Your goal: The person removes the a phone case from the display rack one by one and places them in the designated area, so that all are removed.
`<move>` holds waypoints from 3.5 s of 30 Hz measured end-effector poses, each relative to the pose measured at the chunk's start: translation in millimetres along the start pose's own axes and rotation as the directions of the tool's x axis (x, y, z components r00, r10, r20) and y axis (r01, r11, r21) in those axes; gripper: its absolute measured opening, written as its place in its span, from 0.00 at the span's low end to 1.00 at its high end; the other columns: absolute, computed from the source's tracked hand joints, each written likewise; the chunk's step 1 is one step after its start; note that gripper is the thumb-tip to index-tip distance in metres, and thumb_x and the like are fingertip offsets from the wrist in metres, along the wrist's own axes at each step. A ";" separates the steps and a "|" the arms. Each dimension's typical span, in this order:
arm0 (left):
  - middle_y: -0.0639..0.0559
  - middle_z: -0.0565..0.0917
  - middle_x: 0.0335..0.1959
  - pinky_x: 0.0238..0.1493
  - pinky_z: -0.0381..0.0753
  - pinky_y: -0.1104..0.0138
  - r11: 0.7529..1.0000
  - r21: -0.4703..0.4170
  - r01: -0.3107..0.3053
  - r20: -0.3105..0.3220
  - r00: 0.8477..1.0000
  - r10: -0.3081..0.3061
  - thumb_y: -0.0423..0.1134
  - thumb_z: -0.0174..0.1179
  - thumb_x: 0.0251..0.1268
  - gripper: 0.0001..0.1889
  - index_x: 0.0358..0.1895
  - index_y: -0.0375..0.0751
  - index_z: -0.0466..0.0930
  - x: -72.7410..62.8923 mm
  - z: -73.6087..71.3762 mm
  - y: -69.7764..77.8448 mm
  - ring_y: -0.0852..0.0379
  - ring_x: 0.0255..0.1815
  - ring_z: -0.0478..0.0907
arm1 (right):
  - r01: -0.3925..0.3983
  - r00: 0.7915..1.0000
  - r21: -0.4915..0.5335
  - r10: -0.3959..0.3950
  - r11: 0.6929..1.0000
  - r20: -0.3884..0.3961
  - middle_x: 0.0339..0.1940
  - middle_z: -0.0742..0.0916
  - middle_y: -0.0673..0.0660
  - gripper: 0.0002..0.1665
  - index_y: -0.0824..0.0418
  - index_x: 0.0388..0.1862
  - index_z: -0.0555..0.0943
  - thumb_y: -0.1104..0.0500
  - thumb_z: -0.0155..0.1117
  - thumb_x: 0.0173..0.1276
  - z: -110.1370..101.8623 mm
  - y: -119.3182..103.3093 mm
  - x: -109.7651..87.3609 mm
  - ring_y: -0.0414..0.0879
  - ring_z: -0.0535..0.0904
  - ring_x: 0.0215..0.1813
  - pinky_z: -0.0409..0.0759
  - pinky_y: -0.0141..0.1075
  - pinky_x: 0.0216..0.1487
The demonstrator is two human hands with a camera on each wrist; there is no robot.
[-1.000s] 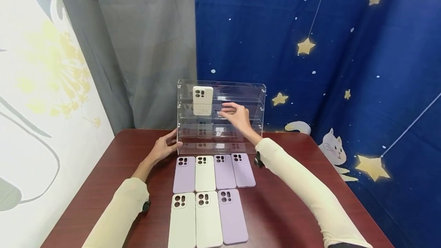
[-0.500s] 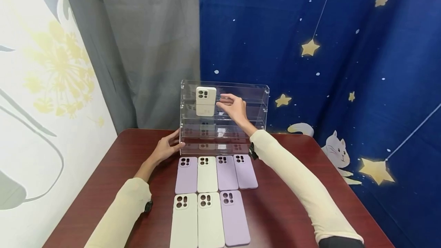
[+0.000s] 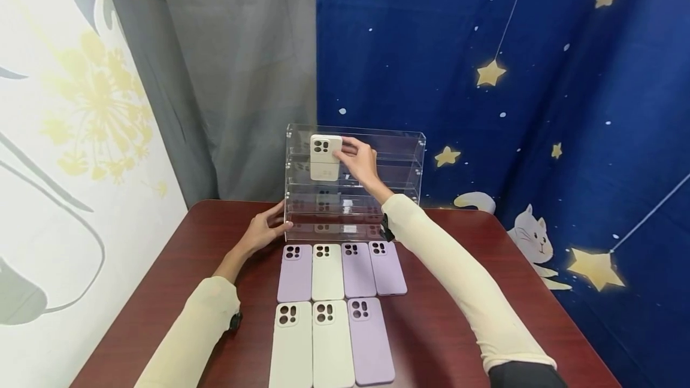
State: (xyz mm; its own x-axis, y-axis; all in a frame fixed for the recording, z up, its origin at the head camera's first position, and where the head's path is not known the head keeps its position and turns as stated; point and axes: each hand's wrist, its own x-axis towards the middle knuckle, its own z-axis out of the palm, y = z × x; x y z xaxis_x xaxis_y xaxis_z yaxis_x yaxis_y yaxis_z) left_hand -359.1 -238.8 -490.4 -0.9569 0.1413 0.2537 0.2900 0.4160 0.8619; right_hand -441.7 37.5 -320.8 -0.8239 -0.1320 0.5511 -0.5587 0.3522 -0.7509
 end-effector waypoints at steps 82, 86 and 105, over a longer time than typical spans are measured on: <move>0.27 0.60 0.78 0.50 0.86 0.66 0.993 -0.116 0.022 0.037 0.999 -0.017 0.28 0.67 0.70 0.42 0.82 0.33 0.54 -7.5 -4.6 20.1 0.25 0.71 0.69 | -0.027 0.992 -0.125 0.042 0.992 0.116 0.40 0.93 0.55 0.34 0.41 0.71 0.81 0.55 0.79 0.66 -149.3 -25.5 -105.6 0.50 0.92 0.42 0.83 0.31 0.33; 0.29 0.60 0.79 0.53 0.86 0.62 0.995 -0.094 0.031 0.032 0.999 -0.028 0.31 0.67 0.71 0.43 0.83 0.38 0.53 -6.2 -1.8 12.3 0.28 0.72 0.69 | -0.062 0.987 -0.137 0.081 0.989 0.136 0.39 0.93 0.54 0.34 0.41 0.70 0.81 0.55 0.79 0.65 -155.1 -18.4 -117.1 0.46 0.92 0.42 0.86 0.33 0.43; 0.35 0.62 0.80 0.53 0.86 0.64 0.998 -0.054 0.037 0.019 0.999 -0.036 0.38 0.69 0.71 0.43 0.84 0.42 0.54 0.3 -1.2 -1.7 0.34 0.72 0.72 | -0.145 0.968 -0.067 0.155 0.987 0.198 0.40 0.93 0.61 0.34 0.53 0.70 0.82 0.63 0.78 0.65 -159.6 24.9 -174.1 0.50 0.92 0.40 0.88 0.35 0.40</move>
State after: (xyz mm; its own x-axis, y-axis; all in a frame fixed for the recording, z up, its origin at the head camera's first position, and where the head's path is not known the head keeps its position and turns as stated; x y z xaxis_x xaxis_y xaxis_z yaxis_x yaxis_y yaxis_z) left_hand -359.8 -240.6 -491.3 -0.9663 0.1433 0.2139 0.2529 0.3720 0.8931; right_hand -297.0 217.1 -377.3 -0.9030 -0.2562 0.3450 -0.4260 0.4293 -0.7964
